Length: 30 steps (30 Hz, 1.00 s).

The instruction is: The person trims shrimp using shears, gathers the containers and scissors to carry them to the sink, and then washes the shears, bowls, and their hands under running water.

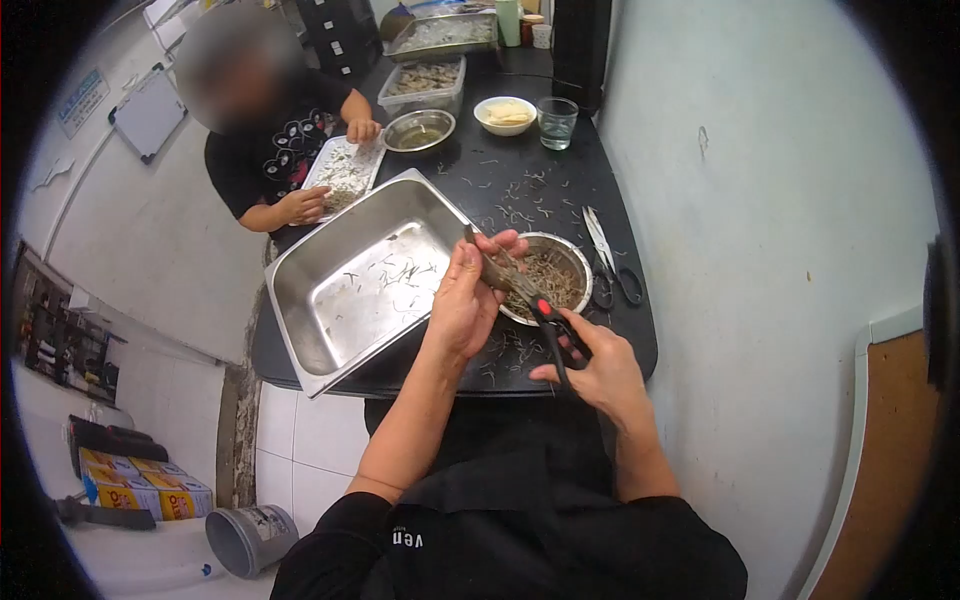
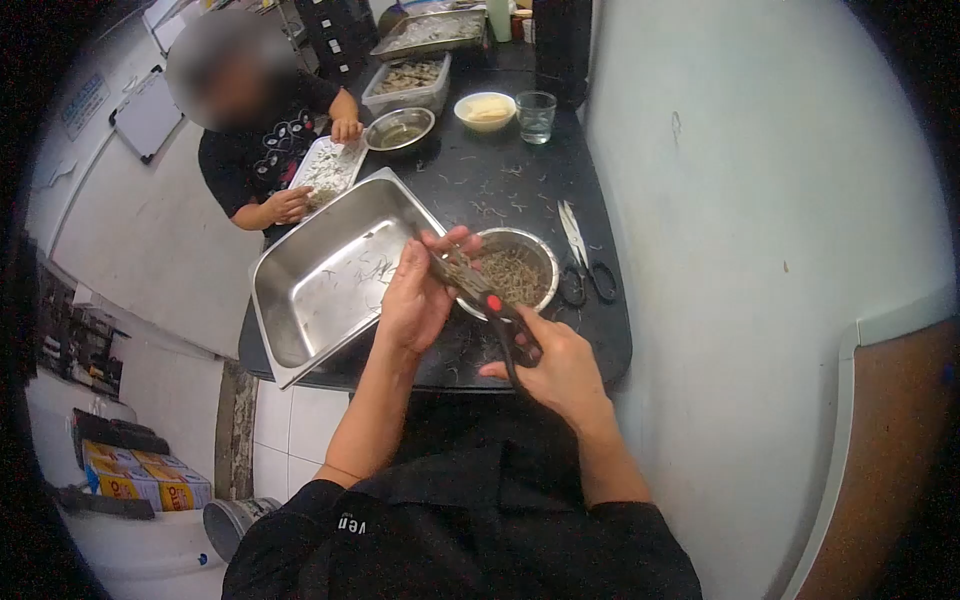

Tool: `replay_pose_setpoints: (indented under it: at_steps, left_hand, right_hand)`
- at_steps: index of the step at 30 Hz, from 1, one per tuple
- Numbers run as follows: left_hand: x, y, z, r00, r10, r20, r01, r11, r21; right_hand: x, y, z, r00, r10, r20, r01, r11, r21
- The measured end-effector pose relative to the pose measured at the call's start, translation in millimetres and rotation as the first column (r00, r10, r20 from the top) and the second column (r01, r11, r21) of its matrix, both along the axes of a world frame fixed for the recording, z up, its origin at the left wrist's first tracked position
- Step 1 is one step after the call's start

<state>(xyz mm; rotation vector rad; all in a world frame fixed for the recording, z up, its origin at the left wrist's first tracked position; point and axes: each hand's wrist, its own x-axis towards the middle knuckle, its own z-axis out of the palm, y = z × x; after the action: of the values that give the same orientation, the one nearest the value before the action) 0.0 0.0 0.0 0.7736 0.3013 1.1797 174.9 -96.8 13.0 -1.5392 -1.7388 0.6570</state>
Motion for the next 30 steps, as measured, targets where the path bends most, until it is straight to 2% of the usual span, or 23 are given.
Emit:
replay_pose_setpoints:
  at_steps: [2,3,5,12,14,17,23,30]
  left_hand:
    - [6,-3,-3,0.984,0.126,0.126,-0.128,0.992,0.01]
    - [1,0,0,0.989,0.12,0.084,-0.122,0.992,0.023]
    - [8,-4,-1,0.961,0.252,0.117,-0.253,0.967,-0.006]
    - [19,-4,-9,0.933,0.35,0.08,-0.353,0.935,0.021]
    - [21,-5,-8,0.875,0.483,-0.017,-0.47,0.859,0.203]
    - [21,-4,-8,0.888,0.459,0.029,-0.453,0.864,0.22]
    - [22,-5,-9,0.906,0.416,0.074,-0.415,0.844,0.339]
    - [17,0,-11,0.905,0.423,-0.046,-0.343,0.788,0.511]
  right_hand:
    - [-4,0,-2,0.996,0.025,0.091,-0.035,0.993,0.11]
    - [-12,3,-8,0.999,0.019,0.048,-0.024,0.993,0.118]
    - [-13,0,-3,0.999,0.038,0.007,-0.038,0.994,0.102]
    - [-17,-10,7,0.986,0.007,-0.165,-0.008,1.0,-0.006]
    - [-21,-8,7,0.993,0.071,-0.097,-0.073,0.997,-0.018]
    - [-24,-9,9,0.975,0.099,-0.198,-0.116,0.99,-0.077]
    - [-24,-6,7,0.977,0.124,-0.174,-0.139,0.987,-0.078]
    - [-19,-10,10,0.97,0.105,-0.221,-0.12,0.991,-0.059]
